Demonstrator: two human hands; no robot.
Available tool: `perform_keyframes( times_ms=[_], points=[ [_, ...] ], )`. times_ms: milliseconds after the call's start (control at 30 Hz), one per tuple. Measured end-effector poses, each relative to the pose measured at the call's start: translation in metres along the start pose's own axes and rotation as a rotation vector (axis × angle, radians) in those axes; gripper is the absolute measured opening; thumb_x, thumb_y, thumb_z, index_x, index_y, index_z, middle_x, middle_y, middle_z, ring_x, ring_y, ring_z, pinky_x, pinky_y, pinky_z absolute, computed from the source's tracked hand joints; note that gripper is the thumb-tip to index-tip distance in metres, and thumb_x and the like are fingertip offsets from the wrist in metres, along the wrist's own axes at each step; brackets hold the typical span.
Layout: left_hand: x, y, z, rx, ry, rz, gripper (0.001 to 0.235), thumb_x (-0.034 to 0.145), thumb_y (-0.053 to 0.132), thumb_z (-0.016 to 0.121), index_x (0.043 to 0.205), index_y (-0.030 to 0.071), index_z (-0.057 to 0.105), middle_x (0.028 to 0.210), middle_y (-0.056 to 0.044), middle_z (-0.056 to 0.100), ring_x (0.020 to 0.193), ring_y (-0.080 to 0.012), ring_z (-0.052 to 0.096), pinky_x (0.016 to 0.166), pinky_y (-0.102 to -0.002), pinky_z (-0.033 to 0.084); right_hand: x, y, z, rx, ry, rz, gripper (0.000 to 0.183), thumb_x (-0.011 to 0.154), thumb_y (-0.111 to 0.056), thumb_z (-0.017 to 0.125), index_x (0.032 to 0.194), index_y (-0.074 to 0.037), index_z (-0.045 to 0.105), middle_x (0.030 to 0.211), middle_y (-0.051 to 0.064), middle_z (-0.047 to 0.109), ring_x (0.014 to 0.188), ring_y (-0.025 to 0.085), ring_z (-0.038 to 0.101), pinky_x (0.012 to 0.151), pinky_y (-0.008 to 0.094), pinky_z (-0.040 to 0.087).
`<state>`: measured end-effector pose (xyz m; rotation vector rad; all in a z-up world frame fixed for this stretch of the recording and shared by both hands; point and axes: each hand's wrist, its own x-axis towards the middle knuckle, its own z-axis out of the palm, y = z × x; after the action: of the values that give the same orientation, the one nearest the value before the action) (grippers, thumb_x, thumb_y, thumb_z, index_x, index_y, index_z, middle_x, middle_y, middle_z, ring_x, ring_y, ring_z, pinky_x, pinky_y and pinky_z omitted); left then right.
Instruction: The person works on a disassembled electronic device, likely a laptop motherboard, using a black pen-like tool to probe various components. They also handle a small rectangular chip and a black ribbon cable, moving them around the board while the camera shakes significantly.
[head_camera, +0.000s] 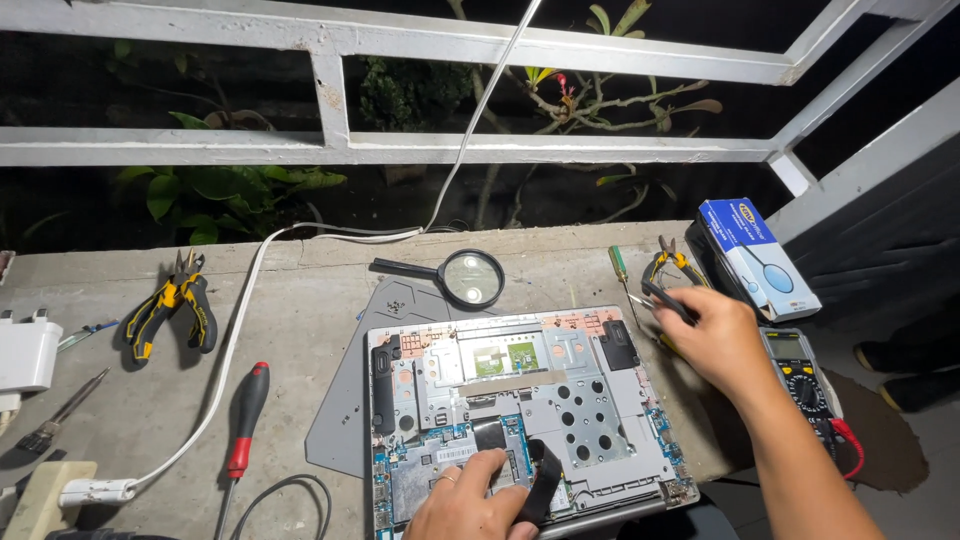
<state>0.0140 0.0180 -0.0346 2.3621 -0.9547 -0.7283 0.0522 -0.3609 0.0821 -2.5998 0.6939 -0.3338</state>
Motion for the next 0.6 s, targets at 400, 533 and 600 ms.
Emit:
perform_keyframes(
  times_ms=[400, 533, 600],
  points=[
    [-0.001, 0.005, -0.006, -0.009, -0.017, -0.052, 0.035, 0.114, 0.062, 0.073, 0.139, 0.037, 0.075, 0.172, 0.0, 0.039, 0.138, -0.0413, 0.054, 0.106, -0.066, 0.057, -0.083, 0.034, 0.019, -0.074, 0.072, 0.091, 0.031, 0.097, -0.034, 0.081, 0.122, -0.02, 0.093, 0.115, -0.004, 0.09, 0.105, 0.02, 0.082, 0.095, 0.038, 0.063],
    [-0.016, 0.024, -0.022, -0.05, 0.113, -0.074, 0.032, 0.105, 0.048, 0.084, 0.131, 0.029, 0.08, 0.158, -0.002, 0.048, 0.128, -0.0414, 0.059, 0.092, -0.067, 0.061, -0.078, 0.009, 0.017, -0.001, 0.22, -0.112, 0.034, 0.096, -0.032, 0.089, 0.127, -0.017, 0.091, 0.122, 0.001, 0.087, 0.084, 0.02, 0.074, 0.093, 0.035, 0.057],
    [-0.023, 0.031, -0.037, -0.113, 0.077, 0.03, 0.037, 0.109, 0.039, 0.081, 0.133, 0.01, 0.079, 0.154, -0.016, 0.05, 0.124, -0.0494, 0.06, 0.094, -0.07, 0.058, -0.085, -0.043, 0.005, 0.264, 0.066, -0.019, 0.029, 0.109, -0.02, 0.076, 0.133, -0.013, 0.089, 0.125, -0.001, 0.088, 0.109, 0.012, 0.074, 0.095, 0.03, 0.053]
  ],
)
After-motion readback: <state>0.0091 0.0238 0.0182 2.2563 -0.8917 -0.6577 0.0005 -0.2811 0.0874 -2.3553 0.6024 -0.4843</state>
